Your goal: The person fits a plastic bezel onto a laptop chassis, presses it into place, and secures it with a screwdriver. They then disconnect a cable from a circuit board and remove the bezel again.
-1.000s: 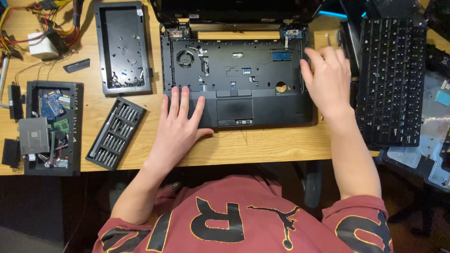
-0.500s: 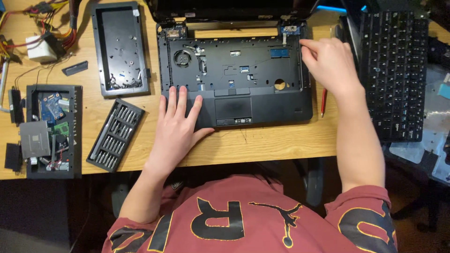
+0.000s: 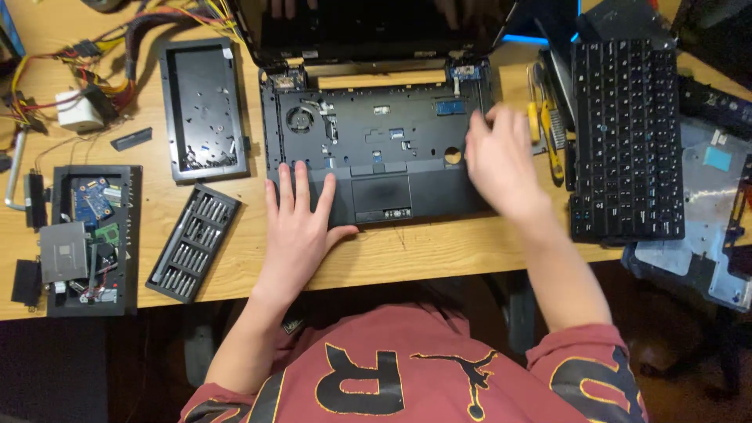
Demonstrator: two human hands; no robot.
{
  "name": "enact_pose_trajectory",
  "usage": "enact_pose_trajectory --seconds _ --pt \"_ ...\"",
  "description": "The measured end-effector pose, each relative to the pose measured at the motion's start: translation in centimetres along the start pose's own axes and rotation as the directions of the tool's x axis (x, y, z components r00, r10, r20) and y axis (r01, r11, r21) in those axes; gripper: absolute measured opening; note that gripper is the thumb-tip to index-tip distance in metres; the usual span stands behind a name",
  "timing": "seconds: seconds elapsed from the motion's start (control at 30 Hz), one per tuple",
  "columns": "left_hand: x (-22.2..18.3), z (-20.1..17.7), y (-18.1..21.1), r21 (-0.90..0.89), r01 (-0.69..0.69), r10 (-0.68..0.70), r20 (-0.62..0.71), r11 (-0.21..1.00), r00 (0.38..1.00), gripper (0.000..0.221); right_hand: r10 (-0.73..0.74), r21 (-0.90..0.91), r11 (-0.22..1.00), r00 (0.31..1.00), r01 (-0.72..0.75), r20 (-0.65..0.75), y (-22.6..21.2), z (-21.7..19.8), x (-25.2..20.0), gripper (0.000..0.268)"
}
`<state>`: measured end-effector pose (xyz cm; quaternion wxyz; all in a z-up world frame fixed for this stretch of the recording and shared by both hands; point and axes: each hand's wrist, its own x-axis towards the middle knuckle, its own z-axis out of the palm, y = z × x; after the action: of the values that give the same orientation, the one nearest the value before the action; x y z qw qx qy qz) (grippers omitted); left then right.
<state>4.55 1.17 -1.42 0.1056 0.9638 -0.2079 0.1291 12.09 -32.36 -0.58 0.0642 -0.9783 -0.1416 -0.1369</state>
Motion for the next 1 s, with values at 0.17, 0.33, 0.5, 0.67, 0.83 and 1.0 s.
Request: enact_pose_trajectory --seconds 0.17,0.33,0.5,0.67,0.83,1.0 --pt "0.1 -0.4 -0.4 0.012 -0.037 0.038 -0.016 0.999 0.999 0.090 -0.077 0.051 0.996 0.987 0.070 0.140 -5.0 -3.1 -4.1 0.033" --pt "-0.2 -0.9 -0.8 -0.003 -0.076 0.075 -0.043 0.997 0.996 0.083 -0.147 0.053 0.988 0.988 0.145 0.048 -5.3 -3.1 -6.2 0.047" --pt "-1.3 -2.4 -1.5 -0.064 -0.111 0.109 -0.042 0.992 0.993 0.056 -0.192 0.301 0.934 0.981 0.194 -0.038 -3.3 -3.4 -7.8 0.046" --pt "-1.4 -3.0 -1.5 -0.053 -0.089 0.084 -0.079 0.995 0.993 0.046 -0.156 0.278 0.943 0.982 0.180 -0.108 -3.6 -1.8 -8.7 0.041" --pt "-1.6 -3.1 -2.1 -0.119 -0.086 0.070 -0.131 0.989 0.989 0.039 -0.112 0.319 0.933 0.977 0.166 -0.183 -3.5 -0.8 -9.5 0.037" --pt "-2.1 -4.2 -3.0 -0.260 -0.101 0.075 -0.109 0.960 0.991 0.037 0.001 0.401 0.915 0.994 0.043 -0.110 -3.4 -3.8 -8.3 0.034"
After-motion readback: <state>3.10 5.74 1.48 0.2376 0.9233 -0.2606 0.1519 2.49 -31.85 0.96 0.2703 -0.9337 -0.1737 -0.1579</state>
